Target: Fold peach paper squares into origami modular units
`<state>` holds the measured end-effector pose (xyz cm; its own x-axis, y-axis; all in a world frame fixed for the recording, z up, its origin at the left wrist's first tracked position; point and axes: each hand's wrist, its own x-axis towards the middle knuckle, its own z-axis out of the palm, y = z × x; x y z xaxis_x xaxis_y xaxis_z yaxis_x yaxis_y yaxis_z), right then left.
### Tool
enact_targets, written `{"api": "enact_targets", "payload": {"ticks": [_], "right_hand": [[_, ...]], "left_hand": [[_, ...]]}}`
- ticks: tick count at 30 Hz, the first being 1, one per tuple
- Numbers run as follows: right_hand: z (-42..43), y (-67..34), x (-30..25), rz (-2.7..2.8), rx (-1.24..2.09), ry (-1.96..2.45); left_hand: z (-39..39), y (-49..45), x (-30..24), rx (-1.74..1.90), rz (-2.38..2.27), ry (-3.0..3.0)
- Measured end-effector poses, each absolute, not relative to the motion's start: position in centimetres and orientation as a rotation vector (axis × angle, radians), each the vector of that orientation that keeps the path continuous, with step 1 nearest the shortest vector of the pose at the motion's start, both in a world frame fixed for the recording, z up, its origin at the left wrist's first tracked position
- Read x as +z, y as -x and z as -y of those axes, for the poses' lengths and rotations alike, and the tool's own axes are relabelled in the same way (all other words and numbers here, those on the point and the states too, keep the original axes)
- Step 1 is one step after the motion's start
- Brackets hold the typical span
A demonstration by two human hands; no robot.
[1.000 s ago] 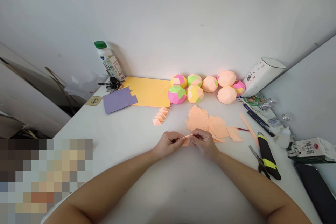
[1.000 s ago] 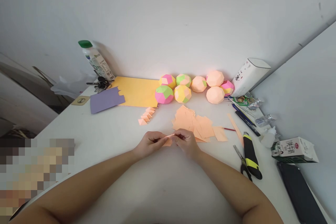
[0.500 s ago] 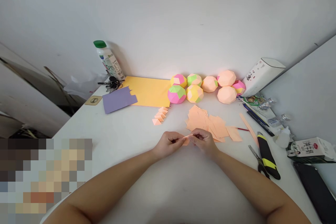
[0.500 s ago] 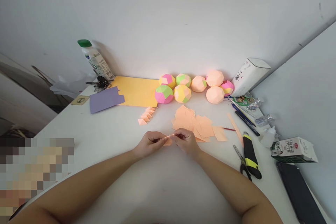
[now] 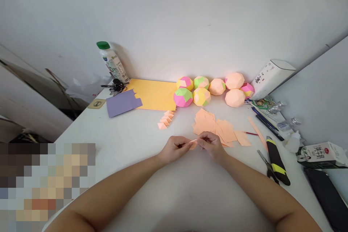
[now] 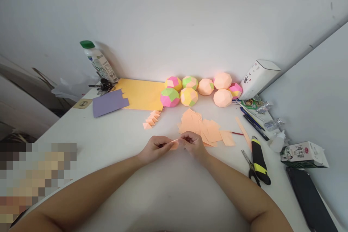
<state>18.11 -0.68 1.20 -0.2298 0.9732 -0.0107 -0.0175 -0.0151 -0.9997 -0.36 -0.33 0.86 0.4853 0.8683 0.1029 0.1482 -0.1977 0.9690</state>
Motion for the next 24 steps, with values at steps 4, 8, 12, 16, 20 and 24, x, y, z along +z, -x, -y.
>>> {"api": "enact_targets", "payload": {"ticks": [4, 8, 12, 16, 20, 24], "right_hand": [[0.79, -18.25, 1.11, 1.388, 1.411, 1.042], [1.03, -18.22, 1.19, 1.389, 1.432, 1.035], [1.13, -18.01, 1.10, 1.490, 1.395, 0.993], [1.13, -17.83, 0.75, 1.506, 1.343, 1.003], [1.15, -17.84, 0.50, 1.387, 1.307, 1.073], [1.10, -17.86, 0.46, 1.334, 1.314, 1.075]], "left_hand": [[0.32, 0.36, 0.91, 0.819, -0.898, -1.657], [0.36, 0.34, 0.92, 0.807, -0.920, -1.627], [0.43, 0.34, 0.86, 0.805, -0.897, -1.620], [0.43, 0.27, 1.03, 0.837, -0.882, -1.582], [0.27, 0.20, 1.19, 0.866, -0.866, -1.477], [0.12, 0.26, 1.02, 0.833, -0.905, -1.395]]}}
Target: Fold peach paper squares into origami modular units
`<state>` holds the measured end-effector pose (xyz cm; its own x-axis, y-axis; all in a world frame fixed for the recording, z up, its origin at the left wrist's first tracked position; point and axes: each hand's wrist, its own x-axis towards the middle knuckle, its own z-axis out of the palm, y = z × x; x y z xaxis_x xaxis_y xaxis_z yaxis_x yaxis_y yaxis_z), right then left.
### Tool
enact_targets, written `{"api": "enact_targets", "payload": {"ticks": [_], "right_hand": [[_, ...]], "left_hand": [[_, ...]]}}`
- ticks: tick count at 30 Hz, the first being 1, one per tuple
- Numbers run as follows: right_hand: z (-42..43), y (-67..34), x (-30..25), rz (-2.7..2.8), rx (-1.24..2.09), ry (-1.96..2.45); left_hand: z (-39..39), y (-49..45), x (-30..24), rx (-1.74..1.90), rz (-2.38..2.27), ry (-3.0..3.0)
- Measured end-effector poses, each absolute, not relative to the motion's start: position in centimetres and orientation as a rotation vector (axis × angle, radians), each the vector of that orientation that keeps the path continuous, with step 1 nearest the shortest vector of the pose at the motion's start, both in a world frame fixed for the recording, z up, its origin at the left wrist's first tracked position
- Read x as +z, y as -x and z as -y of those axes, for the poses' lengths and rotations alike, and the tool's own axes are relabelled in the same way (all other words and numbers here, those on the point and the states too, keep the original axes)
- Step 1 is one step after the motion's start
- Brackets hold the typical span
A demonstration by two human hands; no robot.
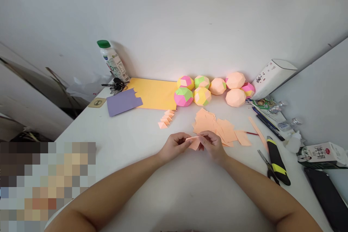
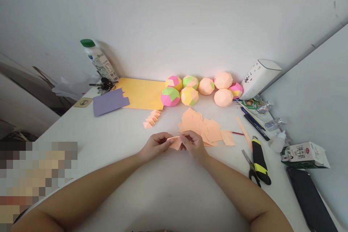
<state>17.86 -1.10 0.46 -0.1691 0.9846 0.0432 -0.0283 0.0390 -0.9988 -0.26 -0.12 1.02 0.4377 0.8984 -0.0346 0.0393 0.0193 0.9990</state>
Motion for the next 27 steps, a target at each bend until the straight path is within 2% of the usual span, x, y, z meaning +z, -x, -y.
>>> {"api": "enact_targets", "payload": {"ticks": [18, 27], "right_hand": [[1.29, -17.66, 1.10, 1.437, 1.372, 1.144], [1.28, -17.79, 0.22, 1.463, 1.264, 1.125]], "left_hand": [[-0.03, 0.21, 0.79, 0.830, -0.928, -1.357], [0.04, 0.27, 0.57, 0.830, -0.972, -1.320]]}}
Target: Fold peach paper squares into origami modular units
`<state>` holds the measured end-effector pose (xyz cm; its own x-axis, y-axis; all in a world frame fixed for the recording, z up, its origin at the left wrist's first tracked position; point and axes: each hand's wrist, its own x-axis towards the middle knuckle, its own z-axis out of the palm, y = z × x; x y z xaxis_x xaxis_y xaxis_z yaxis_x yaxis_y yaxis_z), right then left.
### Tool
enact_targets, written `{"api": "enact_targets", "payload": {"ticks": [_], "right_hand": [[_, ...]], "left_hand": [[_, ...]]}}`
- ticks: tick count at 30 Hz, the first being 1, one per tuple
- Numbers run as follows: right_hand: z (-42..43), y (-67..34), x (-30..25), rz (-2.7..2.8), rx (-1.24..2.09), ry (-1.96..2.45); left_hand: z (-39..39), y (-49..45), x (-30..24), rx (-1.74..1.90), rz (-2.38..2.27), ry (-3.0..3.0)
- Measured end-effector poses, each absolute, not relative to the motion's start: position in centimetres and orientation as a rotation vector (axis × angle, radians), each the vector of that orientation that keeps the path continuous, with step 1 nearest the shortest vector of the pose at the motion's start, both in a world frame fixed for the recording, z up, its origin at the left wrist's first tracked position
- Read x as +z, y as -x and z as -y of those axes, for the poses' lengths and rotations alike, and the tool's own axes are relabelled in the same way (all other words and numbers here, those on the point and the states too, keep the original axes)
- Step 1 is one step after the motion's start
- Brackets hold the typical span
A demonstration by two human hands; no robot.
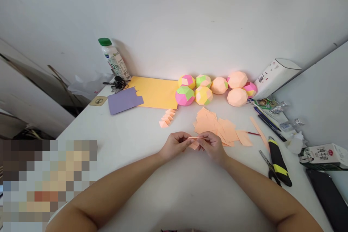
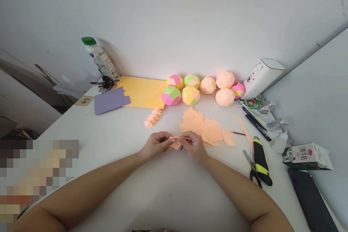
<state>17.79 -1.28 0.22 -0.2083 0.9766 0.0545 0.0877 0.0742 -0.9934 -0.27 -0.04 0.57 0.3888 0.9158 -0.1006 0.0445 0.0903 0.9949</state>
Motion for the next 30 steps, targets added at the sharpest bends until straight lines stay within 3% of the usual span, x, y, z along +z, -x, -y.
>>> {"api": "enact_targets", "payload": {"ticks": [30], "right_hand": [[1.23, -17.77, 0.73, 1.462, 1.334, 1.132]], "left_hand": [[-0.25, 0.30, 0.52, 0.873, -0.886, -1.266]]}}
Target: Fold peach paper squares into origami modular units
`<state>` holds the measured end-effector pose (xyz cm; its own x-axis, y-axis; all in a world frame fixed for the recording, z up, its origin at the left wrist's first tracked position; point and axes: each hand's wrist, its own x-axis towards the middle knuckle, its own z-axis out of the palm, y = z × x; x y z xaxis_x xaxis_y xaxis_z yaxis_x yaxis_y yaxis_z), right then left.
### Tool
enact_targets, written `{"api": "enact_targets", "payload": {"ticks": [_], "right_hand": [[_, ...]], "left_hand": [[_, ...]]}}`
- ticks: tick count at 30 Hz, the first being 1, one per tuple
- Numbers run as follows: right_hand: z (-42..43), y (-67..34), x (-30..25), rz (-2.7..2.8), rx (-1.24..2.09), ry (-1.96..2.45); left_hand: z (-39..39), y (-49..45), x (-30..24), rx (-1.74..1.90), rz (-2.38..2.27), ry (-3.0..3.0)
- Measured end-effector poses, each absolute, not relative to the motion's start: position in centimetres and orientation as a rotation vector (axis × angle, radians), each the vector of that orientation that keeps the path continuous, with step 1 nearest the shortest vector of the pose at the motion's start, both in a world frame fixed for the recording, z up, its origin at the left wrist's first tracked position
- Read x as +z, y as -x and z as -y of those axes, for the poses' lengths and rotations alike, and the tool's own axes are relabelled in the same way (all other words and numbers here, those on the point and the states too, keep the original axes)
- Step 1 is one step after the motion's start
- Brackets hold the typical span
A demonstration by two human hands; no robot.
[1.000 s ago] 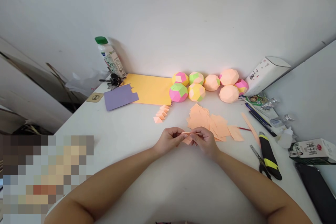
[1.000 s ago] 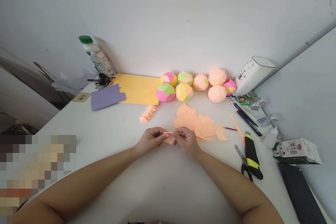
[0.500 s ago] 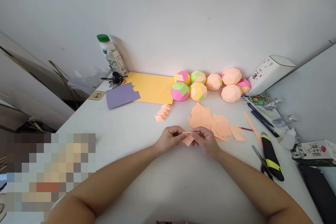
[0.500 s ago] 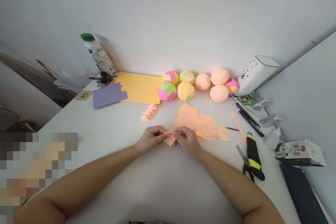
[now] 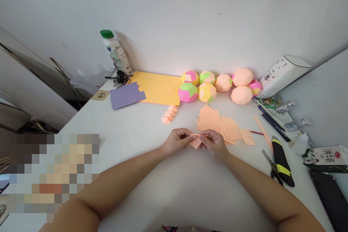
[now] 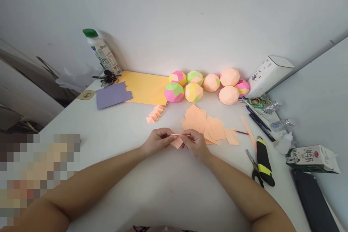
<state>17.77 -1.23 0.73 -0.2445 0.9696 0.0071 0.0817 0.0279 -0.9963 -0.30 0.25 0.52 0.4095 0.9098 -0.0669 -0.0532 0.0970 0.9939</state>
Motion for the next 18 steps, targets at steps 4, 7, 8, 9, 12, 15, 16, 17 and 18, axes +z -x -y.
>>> {"api": "enact_targets", "payload": {"ticks": [4, 7, 8, 9, 12, 15, 16, 17, 18], "right_hand": [[1.23, -17.79, 0.93, 1.470, 1.372, 1.161], [1.27, -17.76, 1.10, 1.477, 1.384, 1.185], [1.28, -17.75, 1.14, 1.479, 1.387, 1.186], [1.29, -17.74, 1.18, 1.481, 1.389, 1.181], [1.25, -17.75, 1.21, 1.483, 1.389, 1.144], [1.18, -17.81, 1.13, 1.474, 1.402, 1.104], [1.16, -17.84, 1.09, 1.471, 1.406, 1.095], [1.15, -17.85, 1.06, 1.470, 1.406, 1.090], [1.15, -17.86, 1.03, 1.471, 1.399, 1.086]], "left_hand": [[-0.24, 0.32, 0.64, 0.891, -0.843, -1.246], [-0.22, 0.34, 0.77, 0.895, -0.828, -1.236], [-0.22, 0.35, 0.80, 0.896, -0.828, -1.236], [-0.23, 0.36, 0.82, 0.896, -0.829, -1.237], [-0.28, 0.39, 0.77, 0.897, -0.816, -1.237], [-0.34, 0.42, 0.64, 0.899, -0.785, -1.219], [-0.35, 0.43, 0.60, 0.899, -0.775, -1.214], [-0.36, 0.44, 0.57, 0.898, -0.770, -1.212], [-0.36, 0.44, 0.55, 0.897, -0.772, -1.213]]}}
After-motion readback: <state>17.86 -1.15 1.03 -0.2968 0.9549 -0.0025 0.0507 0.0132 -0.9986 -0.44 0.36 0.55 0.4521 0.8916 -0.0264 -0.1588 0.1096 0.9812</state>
